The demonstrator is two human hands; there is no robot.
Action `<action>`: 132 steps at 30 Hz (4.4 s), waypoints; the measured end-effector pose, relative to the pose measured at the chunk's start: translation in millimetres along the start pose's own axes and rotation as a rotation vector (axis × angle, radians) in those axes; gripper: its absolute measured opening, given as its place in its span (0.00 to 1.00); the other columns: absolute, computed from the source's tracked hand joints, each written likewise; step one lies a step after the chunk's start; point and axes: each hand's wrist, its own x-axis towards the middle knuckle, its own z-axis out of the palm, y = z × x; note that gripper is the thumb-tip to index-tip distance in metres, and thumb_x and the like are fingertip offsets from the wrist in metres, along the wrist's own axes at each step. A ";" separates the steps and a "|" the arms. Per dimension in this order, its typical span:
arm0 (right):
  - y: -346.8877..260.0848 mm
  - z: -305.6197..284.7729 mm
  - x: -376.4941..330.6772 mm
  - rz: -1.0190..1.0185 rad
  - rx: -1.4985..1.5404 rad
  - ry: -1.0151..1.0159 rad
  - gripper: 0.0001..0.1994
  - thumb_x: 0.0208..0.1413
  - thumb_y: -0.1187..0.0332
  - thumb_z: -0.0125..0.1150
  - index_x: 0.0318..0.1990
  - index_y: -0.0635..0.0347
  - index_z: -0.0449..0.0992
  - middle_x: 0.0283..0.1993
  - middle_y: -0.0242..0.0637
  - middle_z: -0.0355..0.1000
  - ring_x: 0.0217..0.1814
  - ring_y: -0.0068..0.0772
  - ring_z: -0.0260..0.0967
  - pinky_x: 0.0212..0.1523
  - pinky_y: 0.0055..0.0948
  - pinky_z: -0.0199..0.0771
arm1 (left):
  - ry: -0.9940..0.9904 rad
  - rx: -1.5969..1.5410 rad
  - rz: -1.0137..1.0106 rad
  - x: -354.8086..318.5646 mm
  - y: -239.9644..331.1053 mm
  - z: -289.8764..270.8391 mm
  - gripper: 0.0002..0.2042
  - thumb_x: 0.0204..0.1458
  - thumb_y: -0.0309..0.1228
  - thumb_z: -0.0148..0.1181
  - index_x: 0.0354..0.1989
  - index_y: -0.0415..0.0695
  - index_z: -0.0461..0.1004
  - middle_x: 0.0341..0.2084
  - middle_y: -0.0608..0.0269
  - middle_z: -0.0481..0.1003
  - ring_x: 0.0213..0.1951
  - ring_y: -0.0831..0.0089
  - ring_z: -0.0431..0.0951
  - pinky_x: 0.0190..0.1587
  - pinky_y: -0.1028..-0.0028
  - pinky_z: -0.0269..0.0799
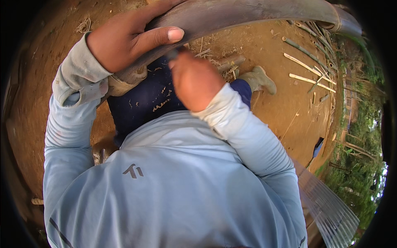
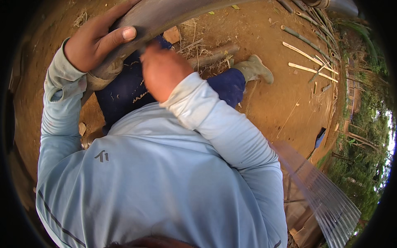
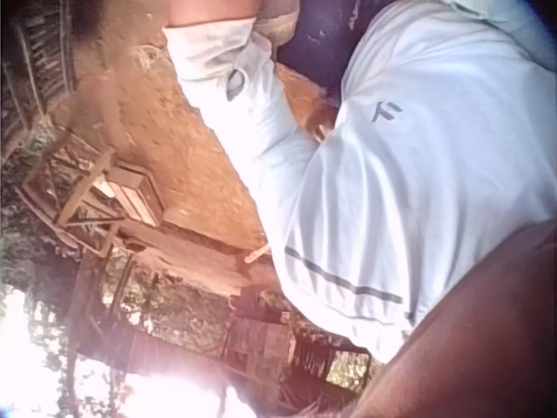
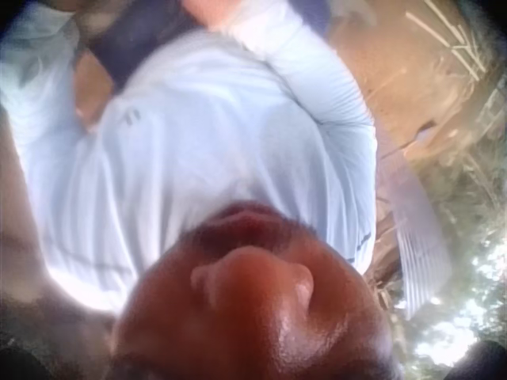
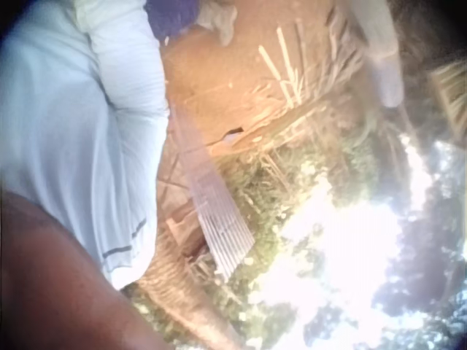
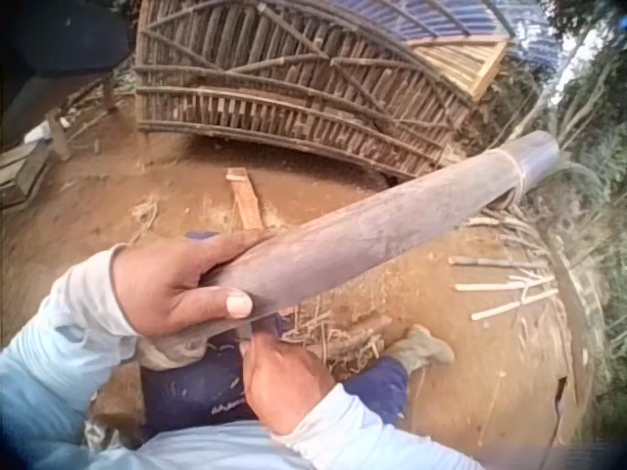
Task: The person holds a long curved bamboo piece and uses a small knife to shave and smooth its surface. They rotate the bamboo and continue scraping along its length, producing wood shavings.
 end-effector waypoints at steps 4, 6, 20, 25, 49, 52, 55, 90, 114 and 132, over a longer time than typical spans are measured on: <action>4.8 -3.0 4.3 -0.050 -0.028 -0.048 0.10 0.63 0.66 0.51 0.37 0.67 0.67 0.26 0.59 0.73 0.30 0.63 0.73 0.33 0.54 0.73 | 0.019 -0.057 -0.035 -1.3 -26.2 5.2 0.35 0.61 0.45 0.56 0.67 0.31 0.55 0.52 0.38 0.73 0.55 0.52 0.75 0.57 0.67 0.69; 6.1 -1.7 3.7 -0.057 -0.010 -0.067 0.10 0.63 0.66 0.52 0.38 0.67 0.67 0.26 0.59 0.73 0.30 0.63 0.73 0.33 0.54 0.72 | 0.047 -0.075 0.023 -1.2 -32.0 5.6 0.35 0.61 0.45 0.56 0.67 0.31 0.55 0.51 0.38 0.73 0.55 0.52 0.75 0.57 0.67 0.69; 16.6 -8.2 2.6 -0.193 -0.027 -0.078 0.10 0.62 0.65 0.55 0.35 0.64 0.70 0.27 0.54 0.75 0.32 0.57 0.76 0.32 0.49 0.74 | 0.010 -0.128 -0.045 1.1 -30.6 3.3 0.35 0.62 0.46 0.55 0.67 0.29 0.55 0.54 0.36 0.71 0.57 0.52 0.74 0.58 0.67 0.68; 32.9 -17.5 -4.2 -0.112 0.328 0.106 0.13 0.54 0.61 0.69 0.35 0.62 0.75 0.27 0.45 0.76 0.28 0.47 0.76 0.30 0.35 0.74 | -0.031 -0.168 -0.104 1.7 -39.6 -1.9 0.35 0.62 0.45 0.55 0.68 0.30 0.54 0.57 0.38 0.70 0.59 0.55 0.72 0.60 0.68 0.65; 12.1 30.5 30.1 -0.336 0.305 0.242 0.09 0.58 0.63 0.61 0.37 0.60 0.78 0.26 0.46 0.76 0.28 0.51 0.76 0.29 0.43 0.75 | -0.180 -0.537 -0.079 11.9 -66.3 -13.2 0.33 0.64 0.43 0.54 0.68 0.30 0.55 0.60 0.46 0.67 0.61 0.64 0.66 0.64 0.71 0.60; 12.7 34.3 29.4 -0.304 0.407 0.217 0.09 0.59 0.65 0.61 0.38 0.62 0.78 0.28 0.45 0.77 0.30 0.48 0.77 0.31 0.40 0.75 | -0.185 -0.548 -0.083 12.1 -67.7 -13.1 0.33 0.64 0.43 0.54 0.68 0.30 0.55 0.60 0.47 0.67 0.61 0.65 0.66 0.64 0.71 0.60; 11.8 33.7 27.5 -0.264 0.443 0.162 0.06 0.60 0.69 0.60 0.39 0.63 0.77 0.31 0.41 0.79 0.32 0.41 0.79 0.34 0.33 0.76 | -0.187 -0.555 -0.084 11.6 -70.2 -12.8 0.33 0.64 0.43 0.54 0.68 0.30 0.55 0.60 0.47 0.67 0.61 0.65 0.66 0.64 0.71 0.60; 11.2 11.4 -19.2 -0.094 0.695 -0.204 0.12 0.68 0.65 0.51 0.47 0.64 0.59 0.35 0.45 0.69 0.34 0.39 0.69 0.38 0.37 0.70 | -0.032 -0.119 -0.094 -5.8 -8.6 -5.3 0.37 0.60 0.50 0.57 0.66 0.32 0.56 0.46 0.37 0.75 0.50 0.51 0.78 0.51 0.66 0.72; -2.1 12.0 -2.1 0.121 0.656 -0.200 0.09 0.66 0.68 0.53 0.48 0.64 0.66 0.43 0.41 0.72 0.45 0.35 0.71 0.49 0.33 0.70 | 0.036 -0.083 -0.010 2.5 -41.1 4.4 0.36 0.59 0.47 0.59 0.65 0.30 0.58 0.48 0.37 0.74 0.50 0.49 0.77 0.51 0.65 0.72; 22.2 -3.8 -21.9 -0.200 0.367 -0.053 0.10 0.58 0.66 0.65 0.39 0.64 0.75 0.32 0.42 0.73 0.31 0.37 0.72 0.34 0.31 0.71 | -0.049 -0.173 -0.162 3.9 -25.0 -4.3 0.35 0.60 0.44 0.59 0.66 0.29 0.58 0.57 0.43 0.69 0.60 0.59 0.69 0.62 0.67 0.63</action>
